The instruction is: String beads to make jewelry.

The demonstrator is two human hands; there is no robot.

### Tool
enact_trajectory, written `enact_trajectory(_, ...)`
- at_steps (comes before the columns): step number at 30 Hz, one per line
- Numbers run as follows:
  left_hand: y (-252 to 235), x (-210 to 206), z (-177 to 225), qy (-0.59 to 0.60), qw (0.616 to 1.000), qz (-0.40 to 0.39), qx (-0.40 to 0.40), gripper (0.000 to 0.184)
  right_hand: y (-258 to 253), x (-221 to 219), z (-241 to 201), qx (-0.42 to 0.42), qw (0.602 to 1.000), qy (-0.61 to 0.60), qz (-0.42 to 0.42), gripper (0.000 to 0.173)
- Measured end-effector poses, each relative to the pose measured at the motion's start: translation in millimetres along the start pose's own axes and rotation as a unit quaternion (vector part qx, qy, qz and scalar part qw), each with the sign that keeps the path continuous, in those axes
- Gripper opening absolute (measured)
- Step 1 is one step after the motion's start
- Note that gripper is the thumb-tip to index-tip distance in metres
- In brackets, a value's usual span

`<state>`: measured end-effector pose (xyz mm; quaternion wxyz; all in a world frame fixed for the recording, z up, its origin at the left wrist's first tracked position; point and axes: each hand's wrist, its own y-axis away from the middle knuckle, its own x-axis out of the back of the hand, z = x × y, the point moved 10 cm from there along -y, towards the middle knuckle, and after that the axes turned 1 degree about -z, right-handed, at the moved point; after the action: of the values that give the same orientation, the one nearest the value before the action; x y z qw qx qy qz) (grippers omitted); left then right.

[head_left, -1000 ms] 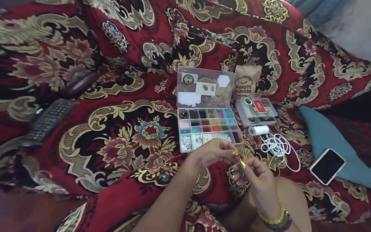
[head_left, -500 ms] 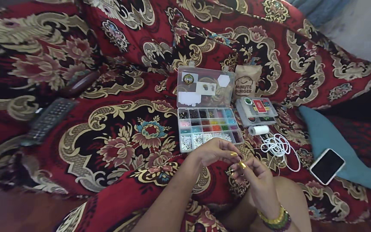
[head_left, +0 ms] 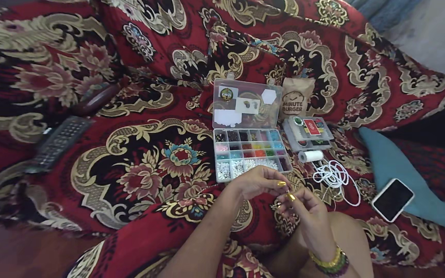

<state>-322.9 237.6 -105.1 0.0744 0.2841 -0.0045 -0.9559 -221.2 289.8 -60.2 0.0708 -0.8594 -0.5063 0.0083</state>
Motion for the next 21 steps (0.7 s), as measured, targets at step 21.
enact_trajectory(21, -1.0, 3.4, -4.9, -0.004, 0.999, 0.033, 0.018, 0.018, -3.3, -0.5, 1.7, -0.014, 1.000, 0.025, 0.004, 0.011)
